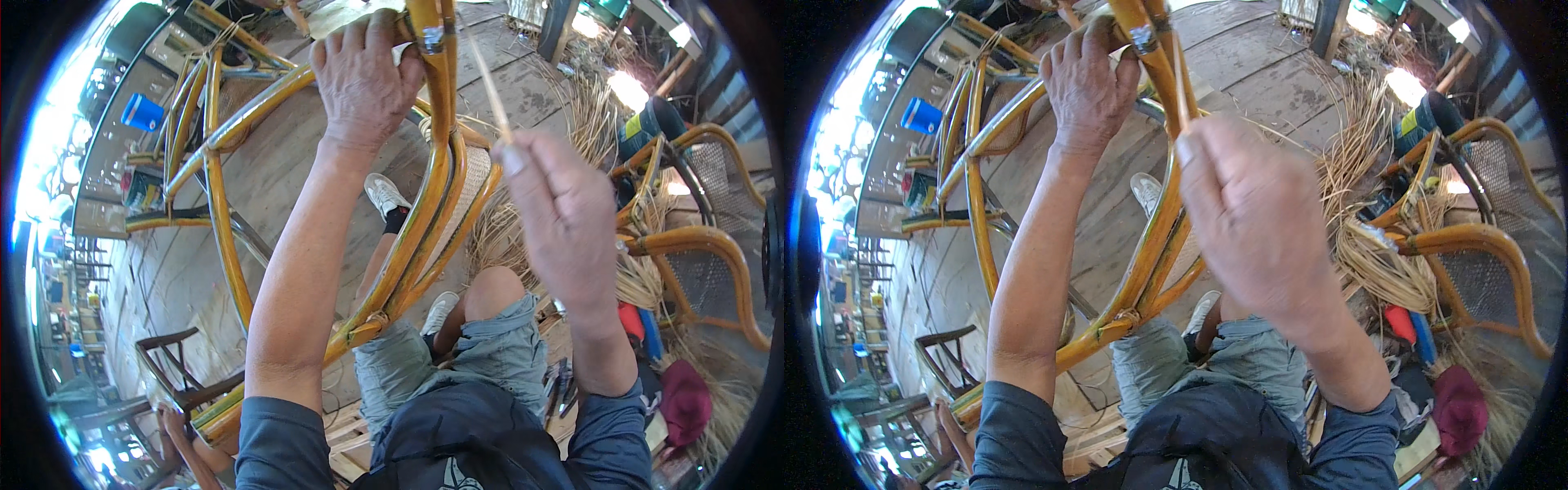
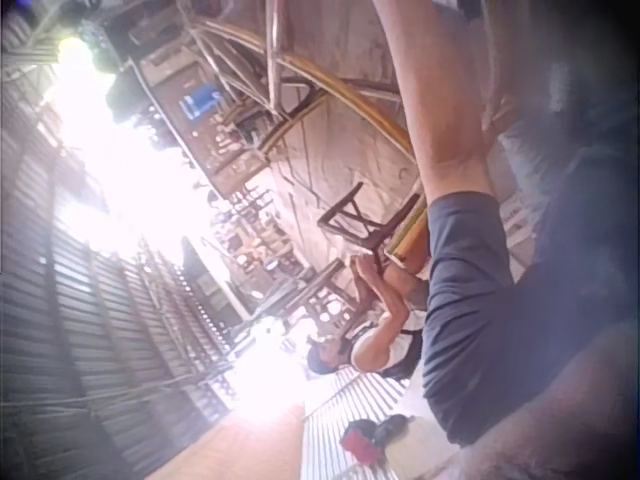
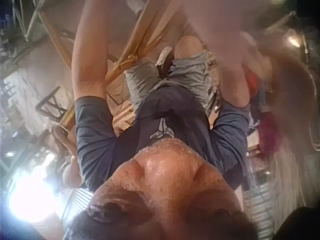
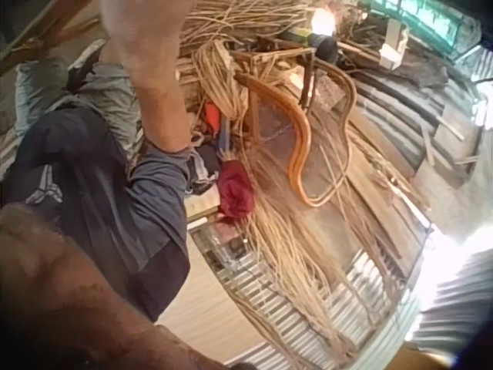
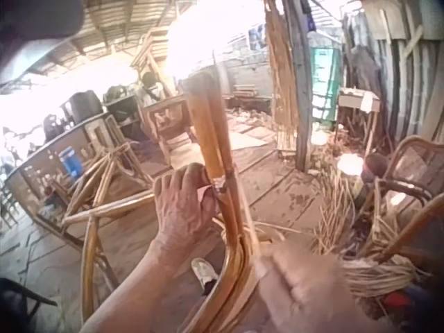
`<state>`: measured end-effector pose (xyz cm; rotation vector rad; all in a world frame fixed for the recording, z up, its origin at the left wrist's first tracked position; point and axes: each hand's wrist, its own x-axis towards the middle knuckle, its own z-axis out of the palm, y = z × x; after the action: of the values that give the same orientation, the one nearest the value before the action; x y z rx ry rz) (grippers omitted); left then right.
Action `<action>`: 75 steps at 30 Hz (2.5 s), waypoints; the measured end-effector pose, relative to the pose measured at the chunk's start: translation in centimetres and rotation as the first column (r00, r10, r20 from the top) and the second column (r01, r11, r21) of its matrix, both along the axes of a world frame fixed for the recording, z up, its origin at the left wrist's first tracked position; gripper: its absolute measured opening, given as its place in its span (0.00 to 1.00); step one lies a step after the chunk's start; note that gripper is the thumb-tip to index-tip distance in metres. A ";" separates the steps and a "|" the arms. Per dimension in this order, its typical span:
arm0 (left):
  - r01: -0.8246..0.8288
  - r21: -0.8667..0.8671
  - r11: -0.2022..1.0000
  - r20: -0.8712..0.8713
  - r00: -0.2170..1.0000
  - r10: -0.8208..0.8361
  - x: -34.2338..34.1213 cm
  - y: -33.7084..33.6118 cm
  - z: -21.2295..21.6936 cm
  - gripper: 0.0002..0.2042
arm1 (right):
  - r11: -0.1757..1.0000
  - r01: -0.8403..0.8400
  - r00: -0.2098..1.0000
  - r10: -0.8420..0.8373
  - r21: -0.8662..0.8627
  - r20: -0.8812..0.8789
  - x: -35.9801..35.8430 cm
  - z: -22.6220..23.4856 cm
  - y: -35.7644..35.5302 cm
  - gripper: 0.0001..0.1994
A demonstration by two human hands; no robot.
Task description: Tying and assembling bamboo furniture parts using natural fiber strips and tools.
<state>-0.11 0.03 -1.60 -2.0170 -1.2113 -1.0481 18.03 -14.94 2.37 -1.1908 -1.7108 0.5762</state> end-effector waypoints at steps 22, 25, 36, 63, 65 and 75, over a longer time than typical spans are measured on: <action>0.051 0.009 0.999 -0.102 0.994 -0.050 -0.5 0.1 0.3 0.36 | 0.981 -0.063 0.988 0.088 0.185 -0.129 -5.6 -2.1 -1.2 0.11; 0.031 -0.126 0.992 -0.023 0.999 -0.035 -0.8 -0.3 0.3 0.34 | 0.982 -0.175 0.980 0.180 0.069 -0.079 -5.9 -1.5 -1.3 0.21; -0.073 -0.170 0.983 -0.262 0.965 0.026 -4.2 -0.8 0.7 0.32 | 0.932 -0.175 0.751 0.334 0.316 -0.570 6.5 -6.3 4.2 0.10; 0.187 -0.131 0.974 0.105 0.979 -0.174 -0.1 0.1 0.1 0.45 | 0.959 -0.129 0.963 0.182 0.254 -0.199 -8.9 -1.6 1.0 0.19; 0.209 -0.083 0.974 0.068 0.977 -0.204 -0.5 0.0 0.7 0.41 | 0.960 -0.133 0.979 0.165 0.246 -0.116 -10.1 -0.9 1.4 0.19; 0.196 0.053 0.979 0.196 0.959 -0.203 0.2 -0.7 0.8 0.18 | 0.968 -0.015 0.993 -0.014 0.252 0.116 -12.9 0.4 4.4 0.11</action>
<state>0.04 -0.65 -0.83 -2.0799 -1.0954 -1.3890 5.14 -10.57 2.74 -1.0579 -1.8219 0.2811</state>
